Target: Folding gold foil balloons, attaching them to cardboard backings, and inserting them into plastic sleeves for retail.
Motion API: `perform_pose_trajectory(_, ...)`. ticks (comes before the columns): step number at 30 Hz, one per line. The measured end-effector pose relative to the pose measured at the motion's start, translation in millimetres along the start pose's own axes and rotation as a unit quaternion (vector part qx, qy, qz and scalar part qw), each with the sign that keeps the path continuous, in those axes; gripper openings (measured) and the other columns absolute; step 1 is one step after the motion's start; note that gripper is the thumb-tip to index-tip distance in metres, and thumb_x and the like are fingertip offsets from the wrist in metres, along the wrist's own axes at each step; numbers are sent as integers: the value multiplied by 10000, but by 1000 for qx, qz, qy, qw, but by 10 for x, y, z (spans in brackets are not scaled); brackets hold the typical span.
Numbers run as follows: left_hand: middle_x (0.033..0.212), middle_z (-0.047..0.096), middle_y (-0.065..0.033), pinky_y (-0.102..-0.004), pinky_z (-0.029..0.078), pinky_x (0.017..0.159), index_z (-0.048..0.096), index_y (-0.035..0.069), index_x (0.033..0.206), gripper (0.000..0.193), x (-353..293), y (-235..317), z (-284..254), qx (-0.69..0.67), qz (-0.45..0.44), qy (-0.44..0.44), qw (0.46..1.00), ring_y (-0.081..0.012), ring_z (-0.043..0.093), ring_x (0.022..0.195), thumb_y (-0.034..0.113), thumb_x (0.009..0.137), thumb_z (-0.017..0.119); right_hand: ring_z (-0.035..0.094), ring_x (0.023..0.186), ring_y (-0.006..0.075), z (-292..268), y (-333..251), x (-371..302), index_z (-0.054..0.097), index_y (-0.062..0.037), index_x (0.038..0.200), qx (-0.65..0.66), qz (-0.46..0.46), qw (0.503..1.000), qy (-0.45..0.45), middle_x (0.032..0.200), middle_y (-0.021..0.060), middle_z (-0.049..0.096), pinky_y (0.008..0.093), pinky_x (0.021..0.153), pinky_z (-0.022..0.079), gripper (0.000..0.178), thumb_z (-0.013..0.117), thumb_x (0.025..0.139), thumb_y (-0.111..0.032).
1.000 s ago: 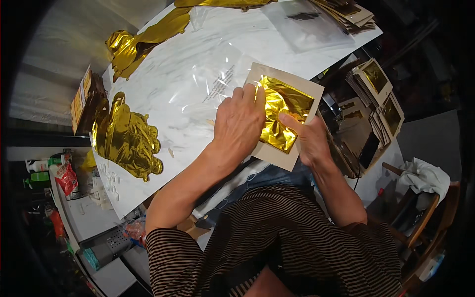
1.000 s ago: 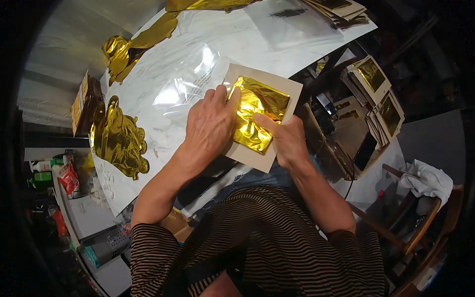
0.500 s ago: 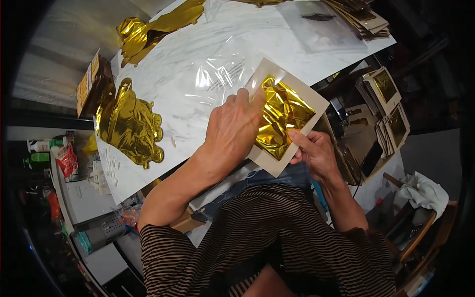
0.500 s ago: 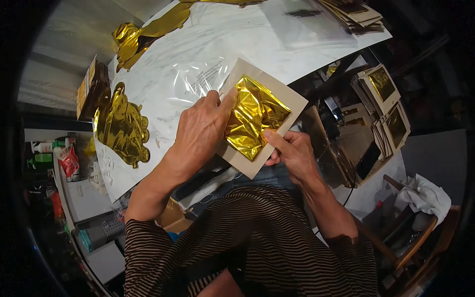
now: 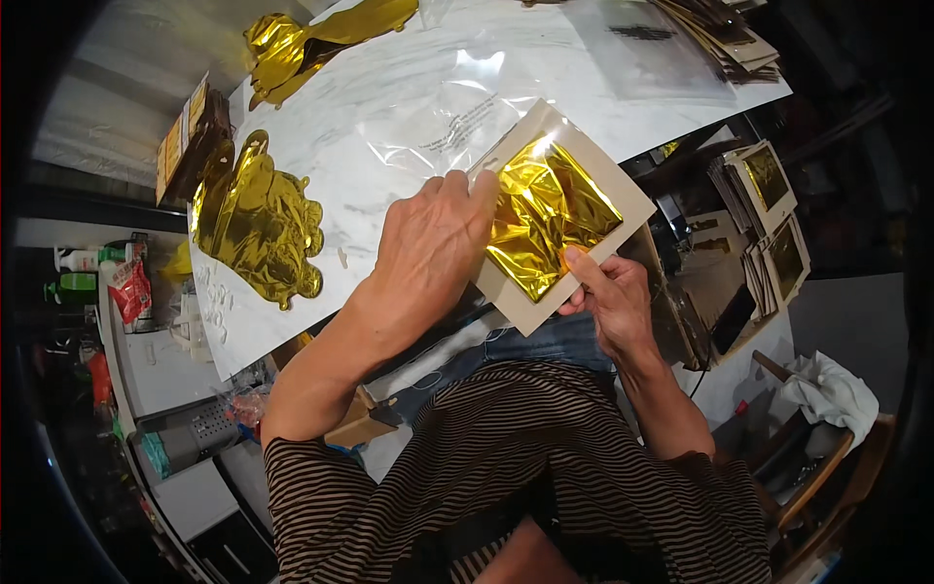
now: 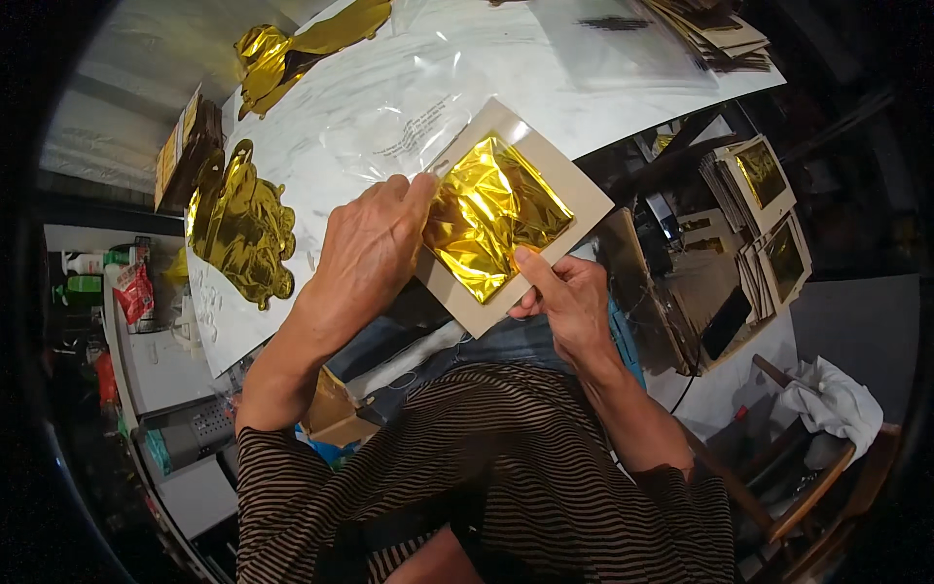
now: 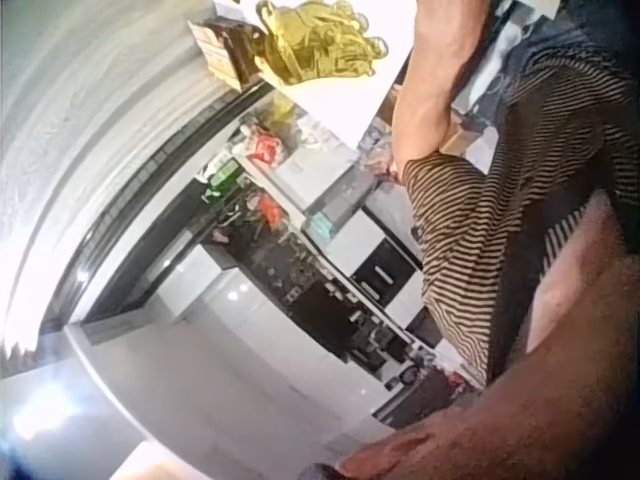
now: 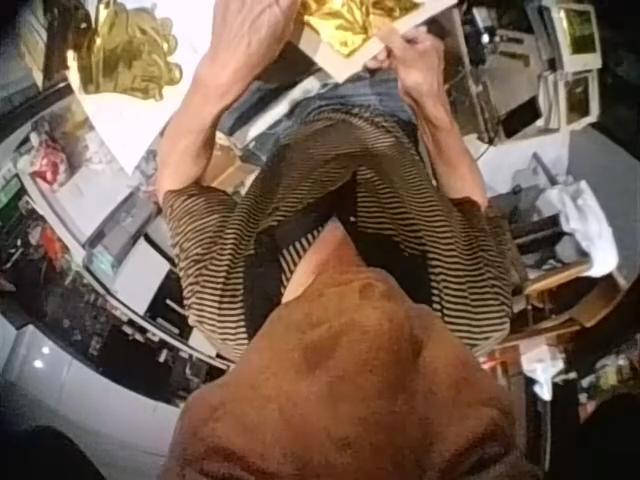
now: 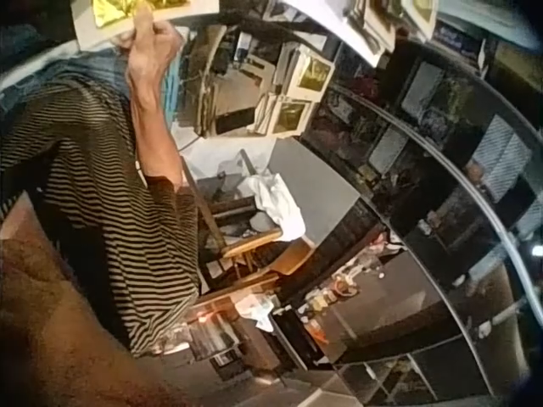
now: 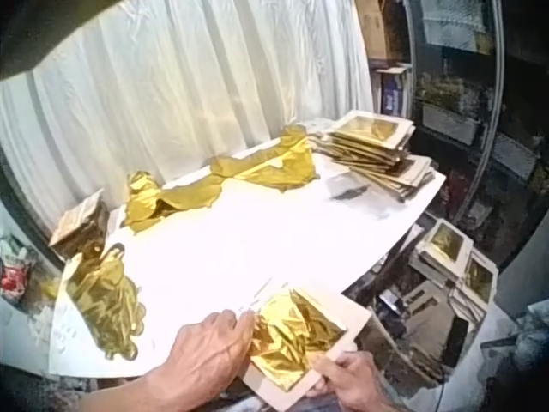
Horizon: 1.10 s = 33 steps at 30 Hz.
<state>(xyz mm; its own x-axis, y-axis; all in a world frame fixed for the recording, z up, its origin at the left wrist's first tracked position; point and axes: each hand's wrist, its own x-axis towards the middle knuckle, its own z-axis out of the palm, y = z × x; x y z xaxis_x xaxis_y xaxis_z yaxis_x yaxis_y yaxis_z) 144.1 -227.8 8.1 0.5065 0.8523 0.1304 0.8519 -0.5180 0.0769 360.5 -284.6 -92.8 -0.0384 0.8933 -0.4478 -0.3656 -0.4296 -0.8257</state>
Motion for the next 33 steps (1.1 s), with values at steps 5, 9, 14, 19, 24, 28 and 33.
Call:
perform_pose_trajectory(5,854,615,-200,-505,520,671,531,8,1069,214,-55,-213,80,5,4,17,1000,-422,657,801,39,876,616,616,523,109,51,62,-20,715,56,818,-5,-22,1000,4,642,59,631,269,528,585,392,788,947,-306)
perform_pose_trajectory(9,893,634,-212,-508,527,690,545,8,1090,229,-132,-245,108,-35,-20,0,999,-433,657,826,45,878,625,628,535,120,138,115,-20,725,61,854,2,-27,1000,7,648,58,638,265,523,570,380,790,944,-303)
perform_pose_trajectory(14,961,642,-200,-494,539,740,614,19,1072,143,-270,-376,57,-22,-71,24,997,-426,650,875,55,933,617,642,550,130,190,112,-44,727,69,900,-22,-22,999,23,664,63,652,263,544,558,368,785,949,-291)
perform_pose_trajectory(19,1089,648,-200,-474,551,829,646,24,1138,203,-415,-494,91,-77,-70,65,992,-412,641,1013,67,940,652,629,565,116,236,60,-70,711,36,943,-36,-41,998,31,683,46,653,267,574,570,314,766,972,-272)
perform_pose_trajectory(24,1291,663,-169,-443,546,975,678,74,1286,356,-366,-503,193,-132,-13,155,979,-383,620,1200,134,936,708,651,591,141,241,53,-76,722,85,961,-51,-45,997,26,706,84,679,271,592,563,353,762,971,-265)
perform_pose_trajectory(28,1242,695,-126,-445,473,1053,726,121,1268,352,-282,-488,268,-83,-33,106,990,-333,628,1179,226,932,735,661,657,132,241,-34,-77,723,84,993,-51,-20,998,-4,784,87,710,284,640,568,372,759,973,-285)
perform_pose_trajectory(33,1163,707,-79,-502,388,1121,768,163,1203,278,-255,-489,292,-29,-47,108,993,-279,634,1136,235,937,732,675,843,122,268,-33,-16,713,61,1109,-52,-15,998,18,980,75,730,290,749,562,403,774,957,-308)
